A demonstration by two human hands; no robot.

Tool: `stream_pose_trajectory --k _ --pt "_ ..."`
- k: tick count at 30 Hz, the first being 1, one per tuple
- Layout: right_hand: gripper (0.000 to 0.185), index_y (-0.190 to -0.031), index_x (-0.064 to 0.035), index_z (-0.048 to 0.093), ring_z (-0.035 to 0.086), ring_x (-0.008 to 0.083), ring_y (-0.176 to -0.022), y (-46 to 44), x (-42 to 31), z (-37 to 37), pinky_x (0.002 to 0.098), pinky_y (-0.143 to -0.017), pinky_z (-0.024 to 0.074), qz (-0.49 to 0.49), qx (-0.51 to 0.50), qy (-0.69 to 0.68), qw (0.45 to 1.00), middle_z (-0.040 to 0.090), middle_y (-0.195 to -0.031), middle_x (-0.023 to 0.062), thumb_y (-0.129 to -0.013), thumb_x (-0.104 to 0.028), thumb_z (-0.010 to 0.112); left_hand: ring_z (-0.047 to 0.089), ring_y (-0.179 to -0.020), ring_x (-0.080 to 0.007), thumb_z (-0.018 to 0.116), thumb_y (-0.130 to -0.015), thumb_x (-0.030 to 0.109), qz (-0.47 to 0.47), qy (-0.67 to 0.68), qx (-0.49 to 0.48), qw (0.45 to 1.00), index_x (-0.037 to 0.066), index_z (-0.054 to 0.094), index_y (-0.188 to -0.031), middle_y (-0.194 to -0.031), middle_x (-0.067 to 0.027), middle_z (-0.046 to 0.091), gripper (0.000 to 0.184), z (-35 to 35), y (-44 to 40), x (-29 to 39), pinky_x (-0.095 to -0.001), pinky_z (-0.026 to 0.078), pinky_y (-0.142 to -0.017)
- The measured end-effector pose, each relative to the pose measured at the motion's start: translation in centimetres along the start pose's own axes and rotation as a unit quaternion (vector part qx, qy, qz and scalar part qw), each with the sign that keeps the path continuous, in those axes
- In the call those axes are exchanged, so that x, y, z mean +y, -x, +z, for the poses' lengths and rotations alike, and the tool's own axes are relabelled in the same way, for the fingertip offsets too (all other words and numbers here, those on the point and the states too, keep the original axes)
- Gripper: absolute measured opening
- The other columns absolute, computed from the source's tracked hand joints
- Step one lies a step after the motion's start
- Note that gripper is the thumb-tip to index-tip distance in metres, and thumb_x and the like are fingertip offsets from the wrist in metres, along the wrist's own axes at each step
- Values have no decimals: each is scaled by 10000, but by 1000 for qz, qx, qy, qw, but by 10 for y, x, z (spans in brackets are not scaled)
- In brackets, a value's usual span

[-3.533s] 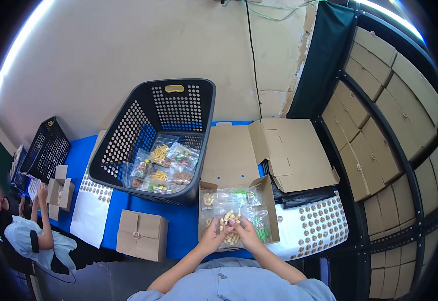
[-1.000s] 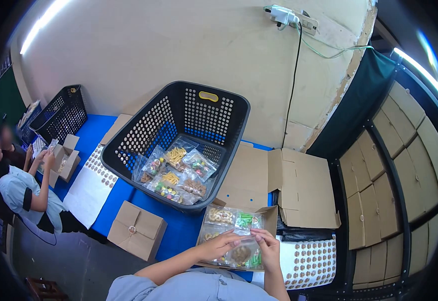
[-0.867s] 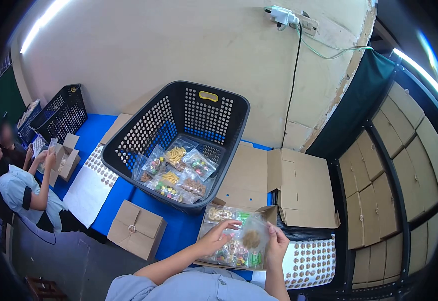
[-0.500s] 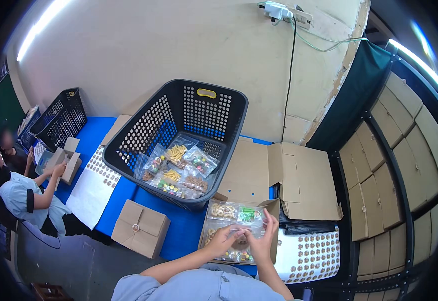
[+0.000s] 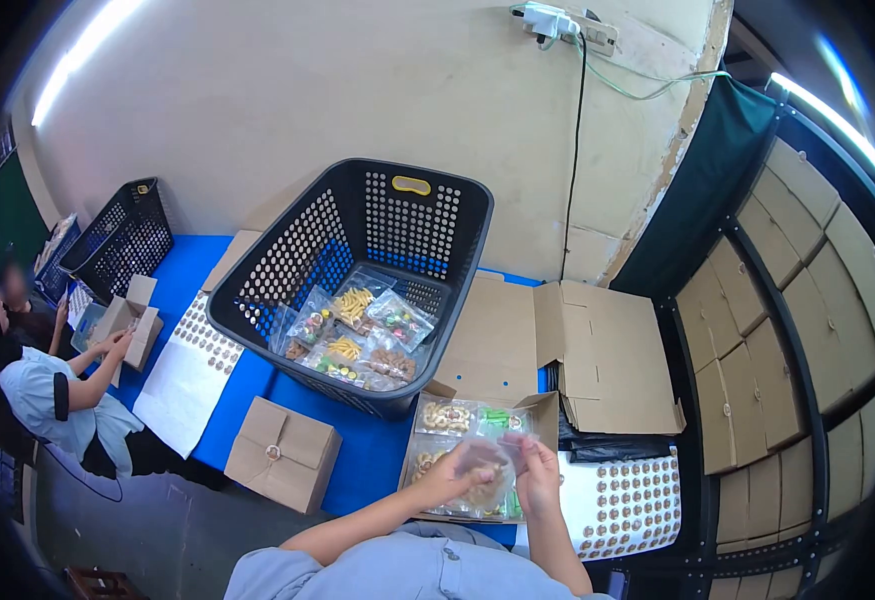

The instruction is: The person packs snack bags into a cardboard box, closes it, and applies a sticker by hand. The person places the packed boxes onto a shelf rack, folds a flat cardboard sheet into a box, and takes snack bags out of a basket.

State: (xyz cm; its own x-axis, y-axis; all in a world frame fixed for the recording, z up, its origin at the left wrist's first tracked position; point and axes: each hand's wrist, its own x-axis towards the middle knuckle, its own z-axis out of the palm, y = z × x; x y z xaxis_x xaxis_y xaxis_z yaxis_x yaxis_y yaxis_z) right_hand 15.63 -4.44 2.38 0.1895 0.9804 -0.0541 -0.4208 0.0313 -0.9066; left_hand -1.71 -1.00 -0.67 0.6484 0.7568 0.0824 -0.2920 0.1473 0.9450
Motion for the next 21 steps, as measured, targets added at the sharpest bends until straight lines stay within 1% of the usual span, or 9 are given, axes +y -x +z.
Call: stream_pose_trajectory --k 1,4,5,7,10,14,18,20,21 --pt "289 -1080 21 661 617 185 -1006 -1 -1 0 341 -933 453 8 -14 -85 996 674 -1080 138 -958 -229 582 553 -1109 -153 506 -1003 236 -7 -38 2 999 40 515 -1231 -1193 -59 574 300 -1 -1 -7 -327 429 -959" --pt "351 -1241 31 558 589 193 -1088 -3 -4 7 342 -969 449 -5 -11 -79 997 630 -1170 149 -955 -171 585 548 -1085 -138 545 -987 236 -22 -61 45 997 39 489 -1199 -1136 -53 571 295 0 -2 -8 -307 435 -932" --pt "351 -1241 31 558 589 193 -1088 0 -2 12 342 -969 449 -5 -9 -79 997 630 -1170 149 -955 -171 585 554 -1069 -137 556 -980 245 -33 -45 88 995 34 487 -1179 -1097 -61 584 298 1 -2 -7 -297 433 -928" --pt "389 -1303 34 492 557 186 -1135 9 6 19 330 -980 448 -6 -64 103 993 575 -1253 144 -951 -107 579 551 -1072 -134 554 -981 246 -3 -48 100 994 39 484 -1184 -1109 -65 581 298 -4 -6 -12 -296 431 -932" --pt "406 -1318 39 471 539 175 -1149 10 30 11 323 -994 431 11 -76 110 991 565 -1254 115 -939 -55 585 542 -1082 -130 552 -982 234 20 -41 113 993 46 481 -1194 -1136 -72 570 292 -8 -8 -12 -295 427 -938" --pt "413 -1334 -2 474 539 156 -1143 9 24 14 305 -964 444 5 -57 122 991 578 -1229 104 -950 -110 582 523 -1114 -140 572 -968 221 10 3 117 993 39 461 -1223 -1165 -82 560 333 -12 -7 -15 -302 413 -960" --pt "361 -1269 -5 538 559 145 -1088 6 29 2 292 -921 463 -32 -38 127 991 594 -1204 97 -943 -142 608 499 -1153 -164 613 -941 220 -31 -70 64 995 37 423 -1283 -1214 -97 530 432 -1 -2 0 -317 394 -993" --pt "276 -1154 -7 616 598 137 -993 4 26 -2 287 -869 480 -33 51 74 995 648 -1095 79 -924 -158 639 458 -1221 -204 675 -895 243 -9 -119 -2 993 52 372 -1345 -1256 -128 487 575 3 4 -3 -345 372 -1030" --pt "207 -1048 -5 662 622 133 -912 1 27 -2 282 -842 486 -33 94 14 995 682 -983 64 -902 -152 667 427 -1263 -198 697 -879 168 -12 -177 -27 984 37 332 -1367 -1300 -131 463 623 -2 6 -18 -367 366 -1047"
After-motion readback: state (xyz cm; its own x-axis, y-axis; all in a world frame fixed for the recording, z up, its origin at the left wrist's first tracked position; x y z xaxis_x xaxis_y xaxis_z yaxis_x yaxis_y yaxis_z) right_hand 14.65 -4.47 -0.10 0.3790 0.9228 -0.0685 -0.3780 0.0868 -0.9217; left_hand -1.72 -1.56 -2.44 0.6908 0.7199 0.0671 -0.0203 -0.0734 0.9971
